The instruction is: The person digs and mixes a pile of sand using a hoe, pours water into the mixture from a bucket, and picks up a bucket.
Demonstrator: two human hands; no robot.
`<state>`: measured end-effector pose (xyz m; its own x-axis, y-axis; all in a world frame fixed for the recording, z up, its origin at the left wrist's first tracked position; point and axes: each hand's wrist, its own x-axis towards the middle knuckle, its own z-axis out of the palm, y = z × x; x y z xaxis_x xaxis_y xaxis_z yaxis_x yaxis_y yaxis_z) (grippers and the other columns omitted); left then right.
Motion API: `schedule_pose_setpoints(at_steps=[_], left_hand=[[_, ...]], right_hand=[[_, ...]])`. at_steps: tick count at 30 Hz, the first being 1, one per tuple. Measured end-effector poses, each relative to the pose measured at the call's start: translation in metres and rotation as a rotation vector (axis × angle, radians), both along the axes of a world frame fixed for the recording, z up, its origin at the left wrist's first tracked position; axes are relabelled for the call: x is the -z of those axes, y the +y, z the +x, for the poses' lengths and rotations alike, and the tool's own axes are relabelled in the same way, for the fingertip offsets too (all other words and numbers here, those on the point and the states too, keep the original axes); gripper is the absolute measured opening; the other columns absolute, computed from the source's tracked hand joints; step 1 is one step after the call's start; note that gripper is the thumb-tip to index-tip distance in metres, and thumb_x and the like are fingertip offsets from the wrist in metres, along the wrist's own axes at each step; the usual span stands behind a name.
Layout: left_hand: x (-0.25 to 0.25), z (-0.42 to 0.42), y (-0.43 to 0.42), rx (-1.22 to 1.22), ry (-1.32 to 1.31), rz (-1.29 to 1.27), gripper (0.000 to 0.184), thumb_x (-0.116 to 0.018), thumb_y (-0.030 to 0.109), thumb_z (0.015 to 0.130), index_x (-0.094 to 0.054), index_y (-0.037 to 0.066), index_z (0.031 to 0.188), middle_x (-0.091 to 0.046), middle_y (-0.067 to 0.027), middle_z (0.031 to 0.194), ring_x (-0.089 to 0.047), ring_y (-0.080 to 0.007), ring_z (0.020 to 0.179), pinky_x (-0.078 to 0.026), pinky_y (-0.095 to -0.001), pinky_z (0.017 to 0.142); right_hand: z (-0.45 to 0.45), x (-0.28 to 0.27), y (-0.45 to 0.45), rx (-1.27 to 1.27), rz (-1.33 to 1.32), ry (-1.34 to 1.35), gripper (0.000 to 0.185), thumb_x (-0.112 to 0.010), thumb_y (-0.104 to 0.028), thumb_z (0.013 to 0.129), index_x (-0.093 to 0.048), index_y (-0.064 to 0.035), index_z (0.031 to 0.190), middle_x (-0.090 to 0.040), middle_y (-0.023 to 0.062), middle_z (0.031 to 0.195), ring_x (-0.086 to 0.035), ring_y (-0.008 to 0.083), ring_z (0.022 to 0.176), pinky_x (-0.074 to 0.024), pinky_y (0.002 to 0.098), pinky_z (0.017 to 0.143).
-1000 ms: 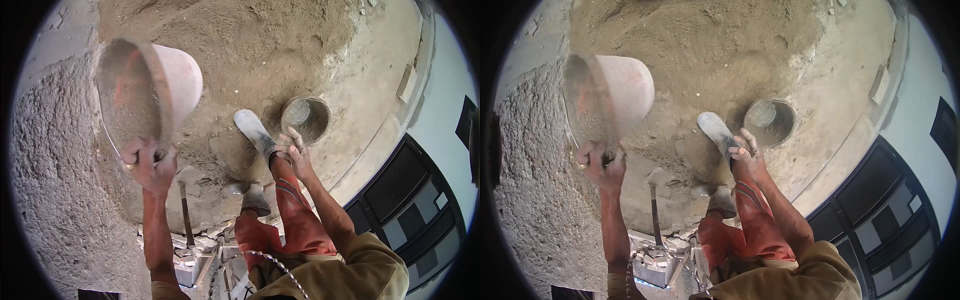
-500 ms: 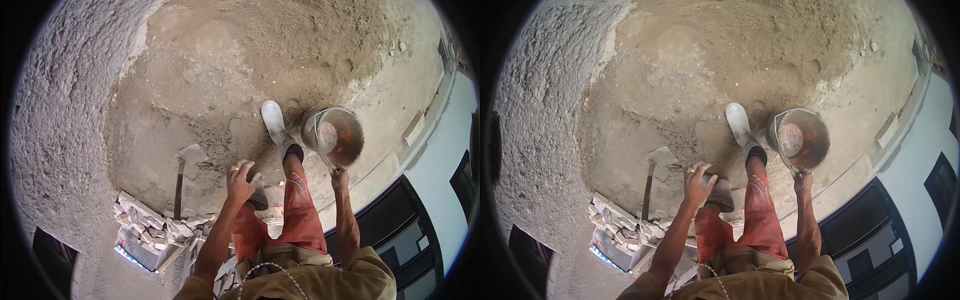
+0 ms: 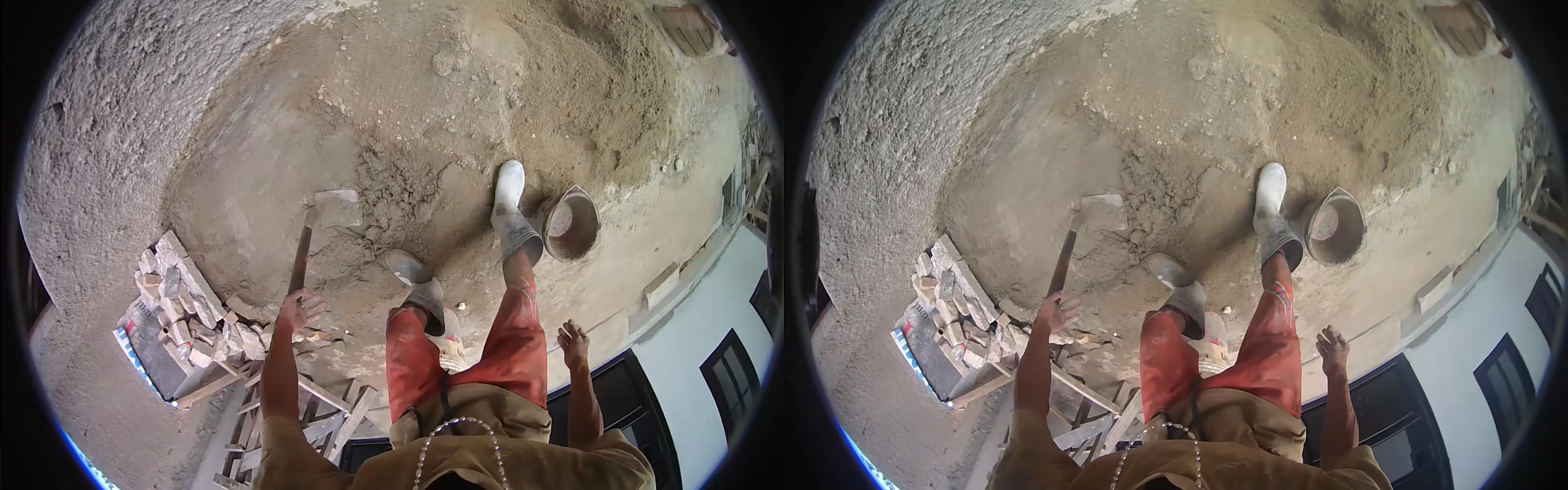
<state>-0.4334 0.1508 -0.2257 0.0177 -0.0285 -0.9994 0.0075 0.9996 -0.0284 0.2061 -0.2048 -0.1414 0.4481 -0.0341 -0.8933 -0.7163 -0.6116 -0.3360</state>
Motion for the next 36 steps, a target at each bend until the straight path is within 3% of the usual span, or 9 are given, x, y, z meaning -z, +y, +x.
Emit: schedule_pose_setpoints(at_steps=[3, 7, 9, 11, 14, 21, 27, 32, 36], left_hand=[[-0.011, -0.008, 0.009, -0.230, -0.370, -0.036, 0.062, -0.050, 0.063, 0.076, -0.049, 0.019, 0.119, -0.040, -0.0186, 0.132, -0.043, -0.0395, 0.118, -0.034, -0.0533, 0.096], [0.018, -0.018, 0.045, -0.501, -0.233, -0.108, 0.049, -0.048, 0.056, 0.082, -0.055, 0.014, 0.107, -0.052, -0.0214, 0.116, -0.057, -0.0374, 0.100, -0.051, -0.0504, 0.066], [0.068, -0.020, 0.049, -0.226, -0.062, -0.027, 0.044, -0.052, 0.048, 0.083, -0.056, 0.006, 0.095, -0.059, -0.0182, 0.096, -0.062, -0.0325, 0.083, -0.051, -0.0395, 0.048], [0.104, -0.043, 0.042, -0.323, -0.397, -0.156, 0.032, -0.058, 0.034, 0.081, -0.052, 0.003, 0.085, -0.057, -0.0107, 0.074, -0.061, -0.0267, 0.066, -0.049, -0.0351, 0.046], [0.096, 0.037, 0.022, -0.172, -0.209, -0.007, 0.013, -0.058, 0.014, 0.077, -0.050, 0.006, 0.080, -0.053, -0.0081, 0.063, -0.054, -0.0247, 0.049, -0.048, -0.0374, 0.044], [-0.106, 0.252, 0.039, 0.045, 0.118, 0.113, 0.011, -0.060, 0.014, 0.074, -0.052, 0.007, 0.078, -0.054, -0.0071, 0.059, -0.053, -0.0184, 0.048, -0.047, -0.0304, 0.046], [-0.198, 0.324, 0.051, 0.539, 0.114, 0.313, 0.016, -0.062, 0.013, 0.074, -0.056, 0.002, 0.084, -0.056, -0.0047, 0.068, -0.055, -0.0139, 0.054, -0.044, -0.0250, 0.051], [-0.261, 0.368, 0.124, 0.760, -0.041, 0.580, 0.024, -0.064, 0.013, 0.076, -0.051, 0.000, 0.092, -0.054, -0.0028, 0.070, -0.053, -0.0106, 0.056, -0.042, -0.0242, 0.047], [-0.261, 0.374, 0.191, 0.891, -0.170, 0.624, 0.035, -0.061, 0.010, 0.077, -0.044, 0.001, 0.106, -0.051, -0.0057, 0.086, -0.053, -0.0122, 0.069, -0.044, -0.0251, 0.059]], right_hand=[[-0.040, -0.054, -0.009, 0.046, -0.005, -0.149, 0.029, -0.057, -0.032, 0.087, -0.057, -0.0048, 0.078, -0.057, 0.0006, 0.066, -0.054, 0.0104, 0.058, -0.0422, 0.0191, 0.050], [-0.063, -0.081, 0.023, -0.159, -0.097, -0.339, 0.033, -0.056, -0.035, 0.088, -0.059, -0.0041, 0.076, -0.056, 0.0031, 0.064, -0.055, 0.0105, 0.058, -0.0447, 0.0212, 0.053], [-0.066, -0.074, 0.053, -0.379, -0.077, -0.393, 0.029, -0.057, -0.031, 0.088, -0.061, -0.0032, 0.083, -0.057, 0.0019, 0.067, -0.055, 0.0098, 0.063, -0.0464, 0.0238, 0.057], [-0.073, -0.057, 0.091, -0.476, 0.082, -0.448, 0.023, -0.058, -0.028, 0.088, -0.061, -0.0051, 0.088, -0.059, 0.0011, 0.075, -0.055, 0.0076, 0.067, -0.0467, 0.0222, 0.061], [-0.104, -0.026, 0.154, -0.411, 0.248, -0.248, 0.022, -0.058, -0.021, 0.088, -0.058, -0.0017, 0.099, -0.059, 0.0018, 0.081, -0.055, 0.0079, 0.073, -0.0463, 0.0226, 0.067], [-0.237, -0.075, 0.261, -0.145, 0.371, 0.698, 0.053, -0.060, -0.023, 0.085, -0.038, -0.0028, 0.128, -0.055, 0.0106, 0.111, -0.058, 0.0182, 0.090, -0.0489, 0.0280, 0.075], [-0.247, -0.146, 0.328, 0.024, 0.361, 0.616, 0.059, -0.049, -0.018, 0.078, -0.031, -0.0098, 0.134, -0.051, 0.0120, 0.102, -0.059, 0.0196, 0.071, -0.0512, 0.0252, 0.058], [-0.276, -0.174, 0.382, -0.099, 0.538, -0.232, 0.060, -0.048, -0.024, 0.081, -0.028, -0.0005, 0.133, -0.048, 0.0292, 0.114, -0.051, 0.0433, 0.103, -0.0404, 0.0393, 0.090], [-0.276, -0.167, 0.448, 0.075, 0.607, -0.178, 0.057, -0.048, -0.027, 0.086, -0.032, 0.0012, 0.132, -0.051, 0.0241, 0.114, -0.052, 0.0325, 0.106, -0.0387, 0.0347, 0.091]])
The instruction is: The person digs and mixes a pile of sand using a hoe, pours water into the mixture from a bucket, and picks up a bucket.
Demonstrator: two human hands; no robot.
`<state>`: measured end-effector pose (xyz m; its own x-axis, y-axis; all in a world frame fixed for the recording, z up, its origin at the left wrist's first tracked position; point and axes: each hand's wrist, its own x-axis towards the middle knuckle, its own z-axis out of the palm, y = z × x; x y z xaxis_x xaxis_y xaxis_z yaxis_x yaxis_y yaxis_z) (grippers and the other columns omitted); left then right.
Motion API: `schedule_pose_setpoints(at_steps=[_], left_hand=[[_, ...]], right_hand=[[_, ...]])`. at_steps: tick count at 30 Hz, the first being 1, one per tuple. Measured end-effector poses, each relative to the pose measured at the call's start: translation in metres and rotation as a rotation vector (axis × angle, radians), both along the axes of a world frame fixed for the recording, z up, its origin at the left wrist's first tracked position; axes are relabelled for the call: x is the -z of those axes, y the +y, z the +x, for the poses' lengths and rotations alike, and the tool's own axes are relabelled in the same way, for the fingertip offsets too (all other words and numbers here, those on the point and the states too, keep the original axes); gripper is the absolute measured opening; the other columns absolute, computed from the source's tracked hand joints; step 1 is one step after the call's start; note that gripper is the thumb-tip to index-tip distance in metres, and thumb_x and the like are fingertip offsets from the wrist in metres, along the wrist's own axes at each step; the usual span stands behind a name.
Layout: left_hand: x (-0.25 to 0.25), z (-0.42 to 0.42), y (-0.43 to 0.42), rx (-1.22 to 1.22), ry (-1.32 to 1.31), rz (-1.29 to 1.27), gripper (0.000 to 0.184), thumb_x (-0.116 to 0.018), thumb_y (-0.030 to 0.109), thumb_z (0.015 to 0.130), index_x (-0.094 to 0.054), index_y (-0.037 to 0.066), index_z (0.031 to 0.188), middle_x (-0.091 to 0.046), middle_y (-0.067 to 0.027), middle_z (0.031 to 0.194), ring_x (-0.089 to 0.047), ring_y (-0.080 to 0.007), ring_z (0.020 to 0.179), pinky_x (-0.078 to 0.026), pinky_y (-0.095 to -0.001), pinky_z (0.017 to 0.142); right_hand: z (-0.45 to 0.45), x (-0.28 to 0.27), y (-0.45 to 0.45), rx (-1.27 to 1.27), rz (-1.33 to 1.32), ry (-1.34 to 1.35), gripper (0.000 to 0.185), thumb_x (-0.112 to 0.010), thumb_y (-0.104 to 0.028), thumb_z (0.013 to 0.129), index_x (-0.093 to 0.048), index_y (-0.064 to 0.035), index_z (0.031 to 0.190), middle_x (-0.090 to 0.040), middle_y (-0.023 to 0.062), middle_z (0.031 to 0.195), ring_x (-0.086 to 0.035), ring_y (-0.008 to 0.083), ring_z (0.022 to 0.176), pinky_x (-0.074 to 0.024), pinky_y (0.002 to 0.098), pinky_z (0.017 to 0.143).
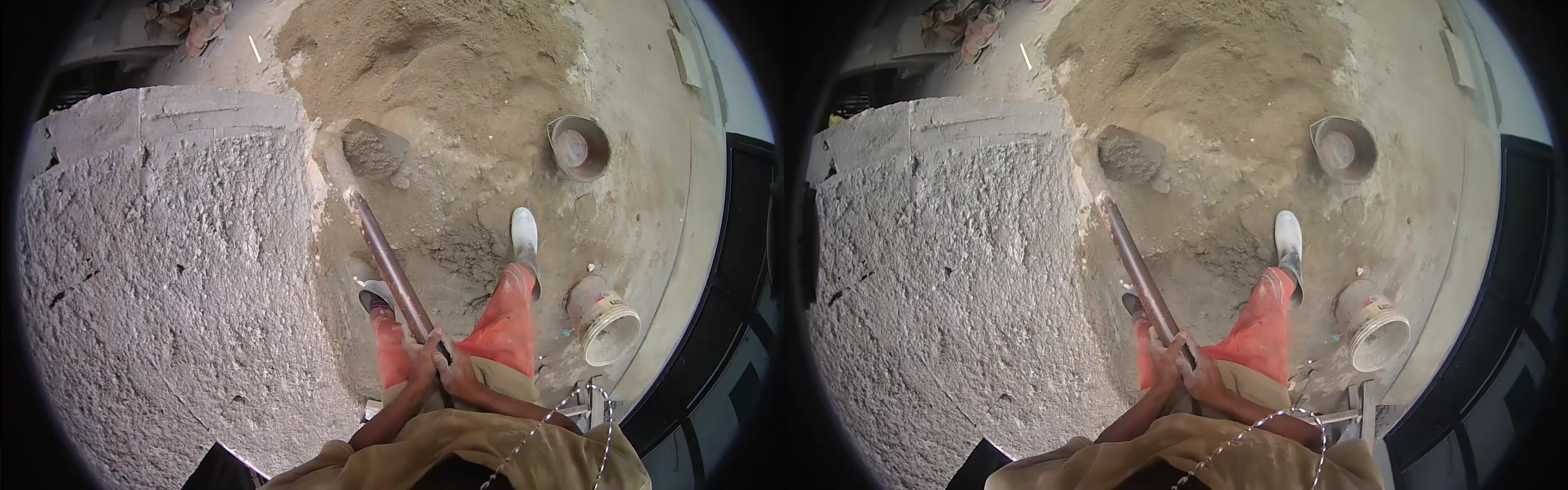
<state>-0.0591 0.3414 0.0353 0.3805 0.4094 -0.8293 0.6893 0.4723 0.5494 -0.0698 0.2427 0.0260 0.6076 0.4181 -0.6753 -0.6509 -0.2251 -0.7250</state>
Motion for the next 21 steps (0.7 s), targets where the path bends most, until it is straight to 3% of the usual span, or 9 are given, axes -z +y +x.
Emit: schedule_pose_setpoints(at_steps=[5, 8, 9, 10, 11, 13, 15, 18, 21], left_hand=[[0.158, 0.022, 0.160, 0.318, -0.395, 0.059, 0.039, -0.060, 0.006, 0.076, -0.038, 0.001, 0.108, -0.052, -0.0094, 0.088, -0.056, -0.0151, 0.070, -0.047, -0.0266, 0.059], [0.253, 0.162, 0.250, 0.452, -0.185, 0.003, 0.045, -0.060, 0.001, 0.073, -0.034, -0.004, 0.109, -0.057, -0.0129, 0.082, -0.060, -0.0216, 0.058, -0.051, -0.0303, 0.047], [0.300, 0.199, 0.268, 0.520, -0.215, 0.157, 0.034, -0.061, 0.003, 0.074, -0.042, -0.005, 0.101, -0.057, -0.0122, 0.076, -0.059, -0.0200, 0.054, -0.050, -0.0291, 0.042], [0.333, 0.221, 0.285, 0.457, -0.088, -0.010, 0.023, -0.064, 0.003, 0.071, -0.050, -0.006, 0.086, -0.056, -0.0107, 0.066, -0.056, -0.0163, 0.049, -0.046, -0.0286, 0.039], [0.349, 0.232, 0.303, 0.439, 0.010, -0.111, 0.014, -0.066, 0.006, 0.070, -0.055, -0.002, 0.073, -0.056, -0.0097, 0.063, -0.056, -0.0152, 0.048, -0.046, -0.0280, 0.039], [0.352, 0.229, 0.314, 0.427, -0.103, -0.002, 0.018, -0.066, 0.010, 0.070, -0.058, -0.005, 0.076, -0.057, -0.0104, 0.061, -0.055, -0.0159, 0.047, -0.046, -0.0288, 0.041], [0.361, 0.214, 0.312, 0.474, -0.050, 0.084, 0.015, -0.065, 0.011, 0.071, -0.057, -0.001, 0.076, -0.055, -0.0069, 0.060, -0.052, -0.0141, 0.043, -0.046, -0.0281, 0.040], [0.389, 0.171, 0.272, 0.435, -0.048, 0.260, 0.015, -0.062, 0.009, 0.070, -0.057, -0.004, 0.072, -0.057, -0.0103, 0.059, -0.056, -0.0164, 0.045, -0.046, -0.0294, 0.040], [0.390, 0.120, 0.208, 0.458, 0.039, 0.392, 0.018, -0.061, 0.009, 0.069, -0.056, -0.008, 0.068, -0.057, -0.0137, 0.057, -0.058, -0.0192, 0.046, -0.045, -0.0307, 0.039]], right_hand=[[-0.032, 0.105, 0.106, 0.096, -0.123, -0.134, 0.064, -0.062, -0.034, 0.080, -0.036, -0.0039, 0.130, -0.058, 0.0223, 0.104, -0.059, 0.0322, 0.095, -0.0442, 0.0366, 0.083], [-0.030, 0.162, 0.180, 0.003, -0.328, 0.102, 0.060, -0.070, -0.033, 0.073, -0.046, -0.0041, 0.119, -0.060, 0.0180, 0.094, -0.059, 0.0282, 0.087, -0.0455, 0.0361, 0.078], [-0.030, 0.188, 0.193, -0.085, -0.398, 0.134, 0.058, -0.070, -0.032, 0.072, -0.048, -0.0038, 0.117, -0.061, 0.0171, 0.092, -0.060, 0.0282, 0.086, -0.0457, 0.0361, 0.076], [-0.033, 0.196, 0.205, -0.139, -0.423, 0.137, 0.056, -0.071, -0.030, 0.071, -0.049, -0.0035, 0.116, -0.061, 0.0159, 0.090, -0.060, 0.0273, 0.084, -0.0457, 0.0357, 0.076], [-0.032, 0.206, 0.221, -0.192, -0.421, 0.143, 0.055, -0.071, -0.028, 0.070, -0.050, -0.0032, 0.115, -0.061, 0.0147, 0.088, -0.060, 0.0264, 0.081, -0.0457, 0.0354, 0.075], [-0.043, 0.234, 0.241, 0.003, -0.177, 0.196, 0.052, -0.070, -0.022, 0.069, -0.051, -0.0011, 0.112, -0.061, 0.0132, 0.085, -0.058, 0.0234, 0.076, -0.0457, 0.0340, 0.071], [-0.053, 0.260, 0.248, 0.209, -0.131, 0.249, 0.031, -0.073, -0.012, 0.065, -0.050, -0.0034, 0.085, -0.051, 0.0012, 0.064, -0.047, 0.0094, 0.047, -0.0404, 0.0280, 0.045], [-0.081, 0.295, 0.189, 0.068, -0.282, 0.254, 0.036, -0.069, -0.010, 0.062, -0.056, 0.0008, 0.093, -0.055, 0.0037, 0.072, -0.050, 0.0141, 0.065, -0.0434, 0.0291, 0.060], [-0.134, 0.304, 0.135, 0.137, -0.192, 0.421, 0.032, -0.071, -0.010, 0.061, -0.056, 0.0005, 0.087, -0.051, 0.0002, 0.068, -0.048, 0.0128, 0.063, -0.0424, 0.0280, 0.058]])
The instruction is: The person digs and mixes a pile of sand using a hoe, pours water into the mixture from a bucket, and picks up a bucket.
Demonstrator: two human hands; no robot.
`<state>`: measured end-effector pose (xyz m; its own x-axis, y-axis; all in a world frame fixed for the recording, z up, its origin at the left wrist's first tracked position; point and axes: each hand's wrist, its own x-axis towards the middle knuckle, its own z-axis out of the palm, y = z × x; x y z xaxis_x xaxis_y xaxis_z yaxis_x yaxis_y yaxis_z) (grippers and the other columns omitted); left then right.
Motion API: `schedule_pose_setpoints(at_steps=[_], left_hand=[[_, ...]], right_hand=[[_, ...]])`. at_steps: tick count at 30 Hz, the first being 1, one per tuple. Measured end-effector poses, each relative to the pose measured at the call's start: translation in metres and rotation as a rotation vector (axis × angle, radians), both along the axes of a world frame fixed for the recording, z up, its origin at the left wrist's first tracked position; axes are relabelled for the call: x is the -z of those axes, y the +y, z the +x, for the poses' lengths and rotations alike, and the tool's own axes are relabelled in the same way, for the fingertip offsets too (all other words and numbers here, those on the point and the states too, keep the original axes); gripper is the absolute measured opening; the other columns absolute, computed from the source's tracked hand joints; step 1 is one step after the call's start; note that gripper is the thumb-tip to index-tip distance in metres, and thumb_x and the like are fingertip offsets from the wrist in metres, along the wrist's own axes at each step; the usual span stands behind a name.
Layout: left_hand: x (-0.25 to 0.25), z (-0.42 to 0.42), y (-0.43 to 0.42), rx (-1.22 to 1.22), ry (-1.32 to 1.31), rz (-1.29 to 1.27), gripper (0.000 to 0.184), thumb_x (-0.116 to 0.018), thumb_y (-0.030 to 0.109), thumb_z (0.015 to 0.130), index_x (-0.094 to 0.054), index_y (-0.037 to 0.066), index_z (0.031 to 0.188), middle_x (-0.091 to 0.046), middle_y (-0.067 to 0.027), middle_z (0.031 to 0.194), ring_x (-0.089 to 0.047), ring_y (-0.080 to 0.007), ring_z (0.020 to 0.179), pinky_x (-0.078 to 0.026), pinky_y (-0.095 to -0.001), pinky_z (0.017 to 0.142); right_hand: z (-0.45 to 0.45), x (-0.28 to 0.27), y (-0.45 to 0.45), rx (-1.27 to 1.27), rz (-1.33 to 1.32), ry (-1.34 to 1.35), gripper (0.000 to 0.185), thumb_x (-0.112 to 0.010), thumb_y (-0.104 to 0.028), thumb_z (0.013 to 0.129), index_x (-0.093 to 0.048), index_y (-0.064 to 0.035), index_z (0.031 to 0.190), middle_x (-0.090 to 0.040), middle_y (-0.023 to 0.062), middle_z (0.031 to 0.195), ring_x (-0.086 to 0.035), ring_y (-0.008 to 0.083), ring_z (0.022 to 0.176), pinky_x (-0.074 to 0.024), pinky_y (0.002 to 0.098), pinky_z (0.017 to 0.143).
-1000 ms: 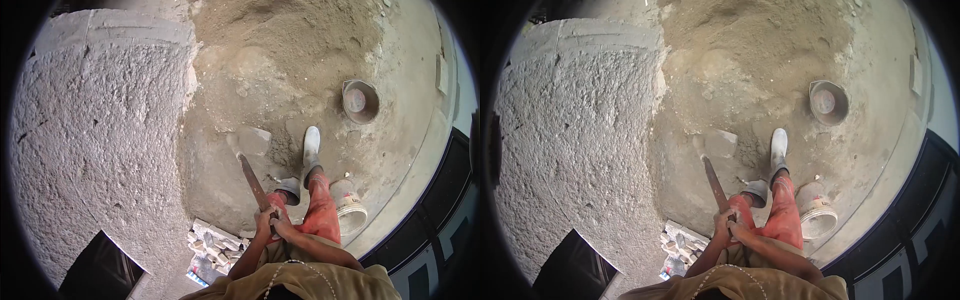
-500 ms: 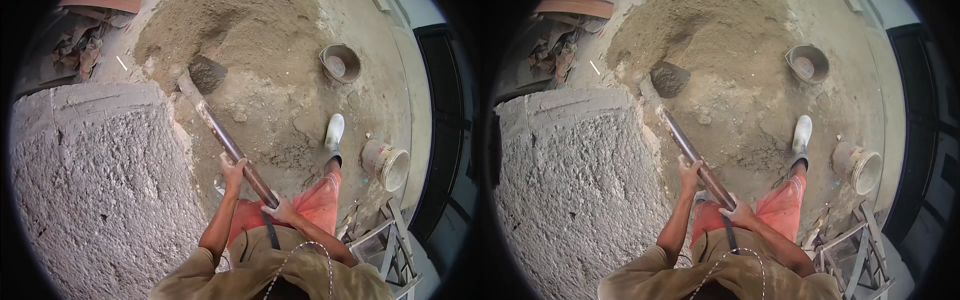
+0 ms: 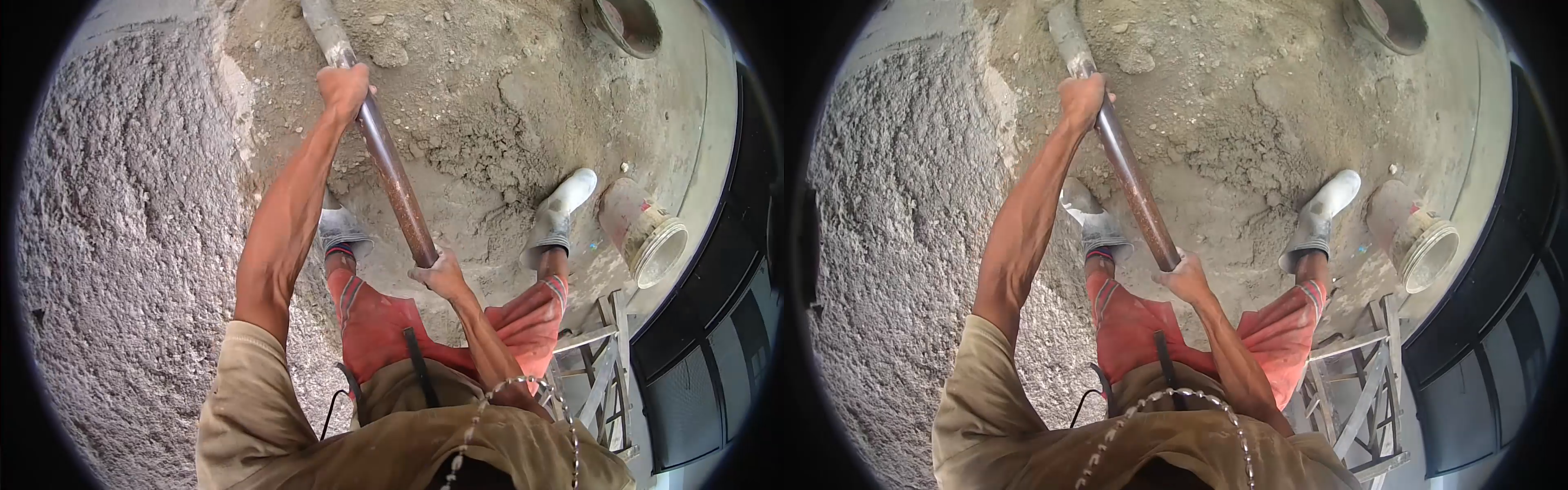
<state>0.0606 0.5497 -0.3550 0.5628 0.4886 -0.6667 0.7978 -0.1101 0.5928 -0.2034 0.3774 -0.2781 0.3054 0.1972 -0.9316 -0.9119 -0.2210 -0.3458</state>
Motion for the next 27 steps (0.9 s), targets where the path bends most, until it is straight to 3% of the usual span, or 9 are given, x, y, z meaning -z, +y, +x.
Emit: schedule_pose_setpoints(at_steps=[5, 11, 14, 18, 20, 22, 23, 25, 27], left_hand=[[-0.006, -0.120, -0.049, 0.181, 0.151, -0.032, 0.013, -0.058, 0.006, 0.067, -0.054, -0.007, 0.064, -0.057, -0.0120, 0.055, -0.059, -0.0188, 0.046, -0.046, -0.0322, 0.042], [0.003, -0.249, -0.099, -0.077, 0.363, -0.226, 0.015, -0.063, 0.003, 0.064, -0.053, 0.000, 0.074, -0.054, -0.0075, 0.058, -0.054, -0.0164, 0.044, -0.042, -0.0297, 0.040], [-0.045, -0.185, -0.083, -0.102, 0.133, -0.229, 0.017, -0.063, 0.002, 0.065, -0.052, 0.001, 0.077, -0.054, -0.0059, 0.058, -0.052, -0.0149, 0.045, -0.041, -0.0286, 0.041], [-0.114, -0.032, -0.051, 0.076, -0.380, -0.304, 0.027, -0.064, -0.001, 0.068, -0.048, 0.001, 0.089, -0.054, -0.0059, 0.069, -0.055, -0.0140, 0.054, -0.045, -0.0254, 0.050], [-0.141, 0.054, -0.040, 0.126, -0.571, -0.433, 0.043, -0.067, 0.003, 0.070, -0.039, 0.000, 0.102, -0.053, -0.0087, 0.074, -0.056, -0.0150, 0.054, -0.049, -0.0279, 0.048], [-0.140, 0.128, -0.039, 0.227, -0.648, -0.484, 0.037, -0.066, 0.006, 0.073, -0.041, -0.001, 0.099, -0.053, -0.0089, 0.072, -0.055, -0.0142, 0.049, -0.050, -0.0271, 0.044], [-0.134, 0.162, -0.042, 0.226, -0.647, -0.472, 0.030, -0.065, 0.007, 0.074, -0.044, -0.002, 0.094, -0.054, -0.0082, 0.068, -0.055, -0.0137, 0.048, -0.050, -0.0268, 0.043], [-0.097, 0.217, -0.051, 0.254, -0.688, -0.332, 0.019, -0.064, 0.007, 0.076, -0.050, -0.003, 0.084, -0.055, -0.0071, 0.062, -0.055, -0.0131, 0.047, -0.049, -0.0260, 0.042], [-0.035, 0.228, -0.066, 0.289, -0.569, -0.165, 0.015, -0.063, 0.007, 0.075, -0.053, -0.004, 0.079, -0.056, -0.0078, 0.060, -0.057, -0.0139, 0.047, -0.048, -0.0259, 0.042]], right_hand=[[-0.134, -0.038, -0.016, 0.101, -0.058, 0.038, 0.018, -0.070, -0.008, 0.064, -0.054, -0.0029, 0.071, -0.053, 0.0018, 0.057, -0.048, 0.0106, 0.047, -0.0394, 0.0278, 0.044], [-0.205, -0.102, -0.071, -0.061, -0.243, 0.256, 0.020, -0.072, -0.015, 0.061, -0.057, -0.0017, 0.065, -0.057, 0.0051, 0.056, -0.053, 0.0132, 0.048, -0.0432, 0.0298, 0.046], [-0.181, -0.076, -0.056, -0.095, -0.275, -0.040, 0.023, -0.072, -0.018, 0.062, -0.058, -0.0011, 0.069, -0.056, 0.0053, 0.058, -0.053, 0.0133, 0.053, -0.0435, 0.0309, 0.051], [-0.039, -0.004, -0.035, 0.015, -0.106, -0.391, 0.028, -0.073, -0.019, 0.062, -0.060, -0.0011, 0.079, -0.055, 0.0042, 0.063, -0.047, 0.0118, 0.058, -0.0436, 0.0286, 0.056], [0.073, -0.005, -0.020, 0.014, -0.069, -0.480, 0.037, -0.076, -0.022, 0.061, -0.059, -0.0003, 0.086, -0.056, 0.0037, 0.069, -0.048, 0.0113, 0.062, -0.0441, 0.0274, 0.060], [0.177, -0.014, -0.015, 0.007, -0.007, -0.589, 0.048, -0.075, -0.022, 0.064, -0.058, 0.0017, 0.103, -0.063, 0.0076, 0.078, -0.056, 0.0129, 0.070, -0.0464, 0.0291, 0.067], [0.212, 0.002, -0.009, 0.093, 0.032, -0.680, 0.048, -0.076, -0.022, 0.064, -0.058, 0.0031, 0.100, -0.062, 0.0080, 0.077, -0.056, 0.0139, 0.069, -0.0465, 0.0300, 0.066], [0.269, 0.033, -0.003, 0.183, 0.039, -0.808, 0.029, -0.076, -0.018, 0.066, -0.054, -0.0024, 0.077, -0.054, 0.0018, 0.062, -0.049, 0.0092, 0.049, -0.0410, 0.0259, 0.045], [0.261, 0.062, -0.008, 0.166, 0.077, -0.538, 0.030, -0.075, -0.020, 0.065, -0.055, -0.0003, 0.077, -0.056, 0.0052, 0.061, -0.052, 0.0124, 0.049, -0.0420, 0.0284, 0.046]])
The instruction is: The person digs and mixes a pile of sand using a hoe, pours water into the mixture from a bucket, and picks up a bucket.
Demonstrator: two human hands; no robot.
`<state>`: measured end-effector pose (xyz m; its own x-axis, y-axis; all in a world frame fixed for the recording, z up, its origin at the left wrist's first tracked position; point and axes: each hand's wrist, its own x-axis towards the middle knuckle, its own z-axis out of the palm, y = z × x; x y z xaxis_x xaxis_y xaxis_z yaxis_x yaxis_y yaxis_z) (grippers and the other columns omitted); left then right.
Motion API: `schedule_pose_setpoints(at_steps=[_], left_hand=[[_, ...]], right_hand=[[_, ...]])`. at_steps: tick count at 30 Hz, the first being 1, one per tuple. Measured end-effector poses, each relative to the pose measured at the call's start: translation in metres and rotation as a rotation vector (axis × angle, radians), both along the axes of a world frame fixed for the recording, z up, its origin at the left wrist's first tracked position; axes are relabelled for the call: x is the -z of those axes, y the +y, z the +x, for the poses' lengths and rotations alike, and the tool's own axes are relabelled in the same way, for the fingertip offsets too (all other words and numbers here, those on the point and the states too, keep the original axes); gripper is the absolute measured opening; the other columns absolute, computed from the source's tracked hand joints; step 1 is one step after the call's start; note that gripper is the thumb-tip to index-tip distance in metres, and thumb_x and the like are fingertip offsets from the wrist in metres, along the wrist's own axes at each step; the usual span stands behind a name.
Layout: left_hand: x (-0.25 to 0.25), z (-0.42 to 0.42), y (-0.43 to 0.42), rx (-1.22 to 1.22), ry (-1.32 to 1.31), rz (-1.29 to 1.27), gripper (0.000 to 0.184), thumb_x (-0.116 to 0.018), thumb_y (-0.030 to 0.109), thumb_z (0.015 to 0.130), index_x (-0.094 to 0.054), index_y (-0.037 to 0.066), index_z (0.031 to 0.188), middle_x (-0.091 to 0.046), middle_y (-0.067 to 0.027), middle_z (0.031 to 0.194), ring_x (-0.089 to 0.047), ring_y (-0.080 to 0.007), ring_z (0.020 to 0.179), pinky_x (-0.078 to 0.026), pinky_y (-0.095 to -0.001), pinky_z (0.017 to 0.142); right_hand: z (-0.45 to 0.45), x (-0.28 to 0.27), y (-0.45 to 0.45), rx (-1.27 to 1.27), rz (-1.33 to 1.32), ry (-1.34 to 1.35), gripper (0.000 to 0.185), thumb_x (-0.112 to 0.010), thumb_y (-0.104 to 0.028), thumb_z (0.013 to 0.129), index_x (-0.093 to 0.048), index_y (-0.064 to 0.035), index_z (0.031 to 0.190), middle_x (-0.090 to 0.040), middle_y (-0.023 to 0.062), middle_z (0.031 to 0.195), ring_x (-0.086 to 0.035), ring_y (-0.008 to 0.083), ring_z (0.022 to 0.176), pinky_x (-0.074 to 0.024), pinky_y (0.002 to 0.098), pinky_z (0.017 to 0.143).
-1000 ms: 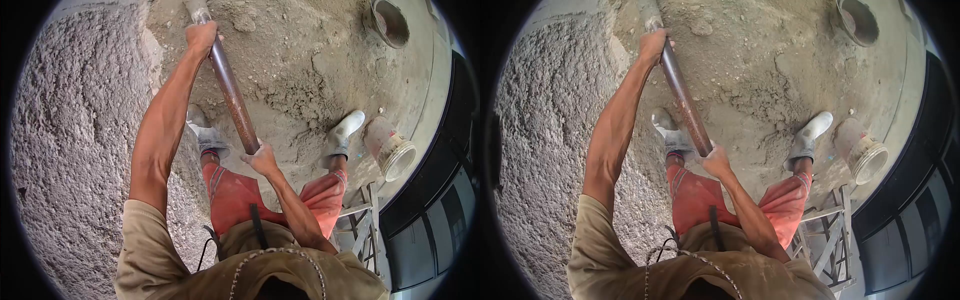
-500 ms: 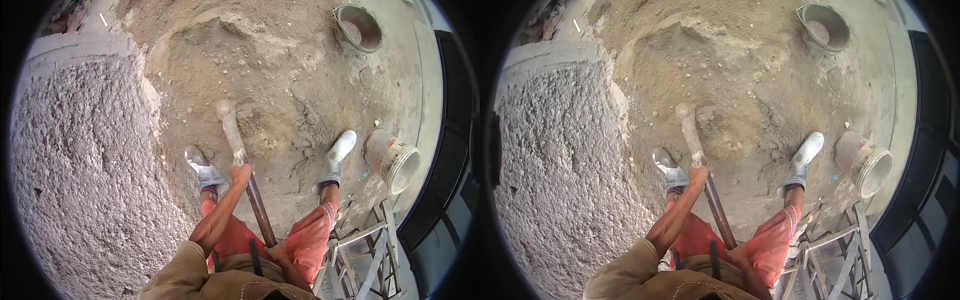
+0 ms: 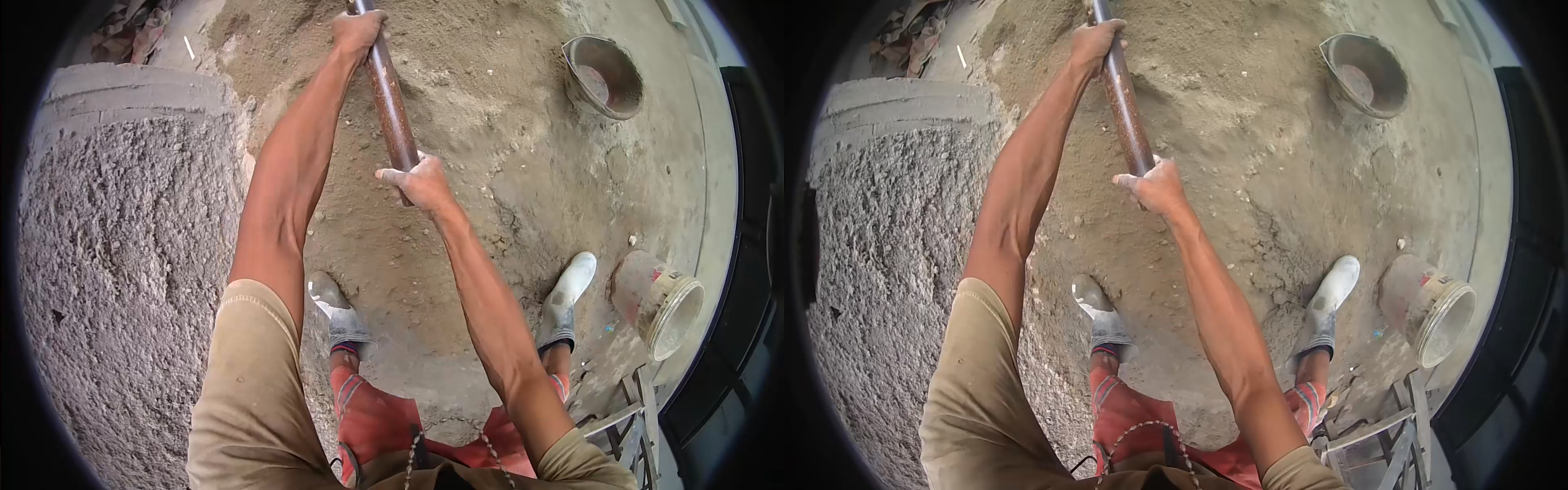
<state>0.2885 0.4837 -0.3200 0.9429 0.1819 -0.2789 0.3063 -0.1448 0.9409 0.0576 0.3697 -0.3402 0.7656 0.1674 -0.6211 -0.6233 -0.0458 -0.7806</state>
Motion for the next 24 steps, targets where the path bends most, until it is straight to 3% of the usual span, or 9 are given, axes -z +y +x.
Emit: schedule_pose_setpoints(at_steps=[2, 5, 9, 15, 17, 18, 20, 22, 24], left_hand=[[0.060, -0.037, -0.017, -0.030, 0.231, 0.103, 0.017, -0.062, 0.007, 0.072, -0.054, -0.007, 0.079, -0.057, -0.0100, 0.062, -0.059, -0.0159, 0.048, -0.048, -0.0275, 0.042], [0.070, -0.106, -0.044, -0.071, 0.316, 0.179, 0.025, -0.060, 0.009, 0.069, -0.054, -0.011, 0.081, -0.059, -0.0124, 0.065, -0.061, -0.0189, 0.049, -0.048, -0.0310, 0.043], [0.017, -0.192, -0.058, -0.027, 0.339, 0.313, 0.027, -0.062, 0.009, 0.069, -0.052, -0.009, 0.087, -0.060, -0.0150, 0.065, -0.061, -0.0210, 0.049, -0.049, -0.0328, 0.044], [0.023, -0.361, -0.050, 0.001, 0.511, 0.165, 0.020, -0.061, 0.008, 0.070, -0.051, -0.002, 0.084, -0.055, -0.0074, 0.058, -0.056, -0.0167, 0.047, -0.045, -0.0320, 0.043], [-0.008, -0.401, -0.055, -0.081, 0.679, 0.083, 0.020, -0.062, 0.007, 0.068, -0.053, -0.001, 0.085, -0.055, -0.0057, 0.058, -0.056, -0.0169, 0.048, -0.044, -0.0314, 0.044], [-0.008, -0.421, -0.049, -0.113, 0.727, 0.065, 0.019, -0.062, 0.004, 0.068, -0.051, -0.001, 0.082, -0.054, -0.0057, 0.058, -0.054, -0.0158, 0.046, -0.043, -0.0302, 0.042], [-0.002, -0.487, -0.039, -0.149, 0.823, 0.006, 0.020, -0.061, 0.001, 0.067, -0.049, -0.001, 0.083, -0.052, -0.0057, 0.059, -0.051, -0.0148, 0.044, -0.041, -0.0288, 0.039], [-0.012, -0.502, -0.031, -0.202, 0.820, -0.046, 0.024, -0.061, 0.000, 0.066, -0.048, -0.001, 0.086, -0.052, -0.0058, 0.060, -0.051, -0.0148, 0.045, -0.041, -0.0281, 0.040], [-0.068, -0.472, -0.028, -0.267, 0.763, -0.062, 0.027, -0.061, -0.001, 0.066, -0.047, -0.001, 0.089, -0.053, -0.0061, 0.062, -0.051, -0.0146, 0.047, -0.042, -0.0273, 0.043]], right_hand=[[-0.037, 0.020, -0.002, 0.164, 0.128, 0.199, 0.023, -0.071, -0.016, 0.064, -0.053, -0.0034, 0.068, -0.054, 0.0056, 0.053, -0.049, 0.0122, 0.042, -0.0373, 0.0277, 0.039], [-0.104, 0.045, -0.021, 0.100, 0.047, 0.263, 0.018, -0.068, -0.011, 0.064, -0.052, -0.0046, 0.067, -0.052, 0.0035, 0.052, -0.048, 0.0111, 0.041, -0.0361, 0.0259, 0.039], [-0.195, -0.002, -0.020, 0.165, 0.105, 0.401, 0.019, -0.069, -0.010, 0.064, -0.051, -0.0057, 0.069, -0.049, 0.0010, 0.053, -0.047, 0.0102, 0.044, -0.0365, 0.0263, 0.041], [-0.347, -0.060, -0.022, -0.018, -0.208, 0.571, 0.023, -0.072, -0.014, 0.061, -0.055, -0.0014, 0.070, -0.053, 0.0037, 0.055, -0.050, 0.0126, 0.047, -0.0402, 0.0302, 0.043], [-0.376, -0.103, -0.015, -0.012, -0.315, 0.598, 0.023, -0.071, -0.015, 0.061, -0.058, 0.0014, 0.069, -0.055, 0.0057, 0.055, -0.051, 0.0138, 0.048, -0.0418, 0.0324, 0.045], [-0.404, -0.113, -0.008, 0.097, -0.158, 0.693, 0.023, -0.069, -0.015, 0.062, -0.058, 0.0027, 0.071, -0.057, 0.0076, 0.058, -0.052, 0.0134, 0.051, -0.0430, 0.0317, 0.048], [-0.427, -0.148, -0.008, -0.016, -0.196, 0.763, 0.021, -0.066, -0.015, 0.064, -0.060, 0.0022, 0.074, -0.059, 0.0085, 0.062, -0.055, 0.0125, 0.057, -0.0457, 0.0302, 0.054], [-0.446, -0.139, -0.016, -0.013, -0.252, 0.629, 0.020, -0.065, -0.015, 0.065, -0.061, 0.0008, 0.077, -0.061, 0.0094, 0.065, -0.059, 0.0135, 0.061, -0.0472, 0.0302, 0.058], [-0.421, -0.139, -0.015, 0.026, -0.275, 0.538, 0.022, -0.066, -0.016, 0.065, -0.064, -0.0030, 0.083, -0.065, 0.0113, 0.072, -0.065, 0.0171, 0.070, -0.0489, 0.0314, 0.064]])
